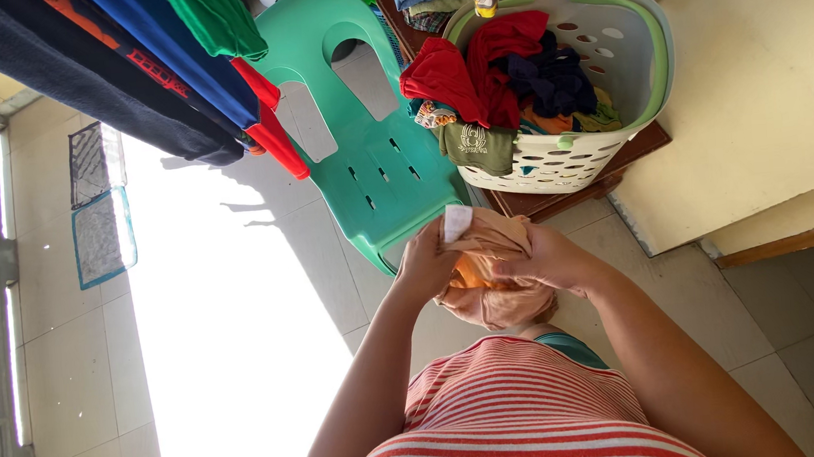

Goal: The person takes various pieces of clothing from a laundry basket, unfolds them, and hangs them on a rotary clothesline using clothespins. The items include shirts and shorts of different colors.

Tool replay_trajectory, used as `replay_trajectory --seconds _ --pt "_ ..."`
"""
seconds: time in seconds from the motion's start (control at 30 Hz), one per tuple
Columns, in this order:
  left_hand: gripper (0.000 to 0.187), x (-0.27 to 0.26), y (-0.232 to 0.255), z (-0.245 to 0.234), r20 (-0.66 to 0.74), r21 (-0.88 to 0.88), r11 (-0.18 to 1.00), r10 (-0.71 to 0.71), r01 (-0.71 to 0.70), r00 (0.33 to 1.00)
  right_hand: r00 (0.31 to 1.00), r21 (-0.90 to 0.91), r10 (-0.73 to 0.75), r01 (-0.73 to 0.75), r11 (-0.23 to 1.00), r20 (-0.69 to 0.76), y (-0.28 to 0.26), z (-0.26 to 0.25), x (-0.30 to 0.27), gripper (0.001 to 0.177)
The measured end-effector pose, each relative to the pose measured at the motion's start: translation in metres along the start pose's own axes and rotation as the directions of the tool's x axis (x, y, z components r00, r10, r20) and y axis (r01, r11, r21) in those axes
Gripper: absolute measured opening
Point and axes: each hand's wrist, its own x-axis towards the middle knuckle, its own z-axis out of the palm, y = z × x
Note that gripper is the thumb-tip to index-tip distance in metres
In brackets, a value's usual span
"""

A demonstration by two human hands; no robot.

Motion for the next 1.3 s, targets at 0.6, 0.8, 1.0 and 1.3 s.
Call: replay_trajectory --seconds 0.6,0.8,1.0,1.3 --pt "0.044 0.032 -0.033 0.045 -0.098 -0.536 0.811 0.214 -0.233 0.972 0.859 0.498 -0.042 -0.255 0.829 0.510 -0.022 -0.035 0.002 0.071" --pt "0.046 0.036 -0.019 0.063 0.353 -0.860 0.436 0.136 0.264 0.926 0.861 0.766 -0.256 -0.212 0.606 0.440 -0.022 -0.059 0.003 0.065" --pt "0.049 0.014 -0.017 0.079 0.297 -0.954 0.029 0.202 0.297 0.933 0.974 0.373 -0.045 -0.041 0.927 0.220 -0.023 -0.072 0.028 0.053" --pt "0.050 -0.005 -0.017 0.076 0.160 -0.985 0.101 0.287 0.136 0.944 0.703 -0.323 -0.700 0.697 0.640 0.130 0.006 -0.049 0.046 0.013"
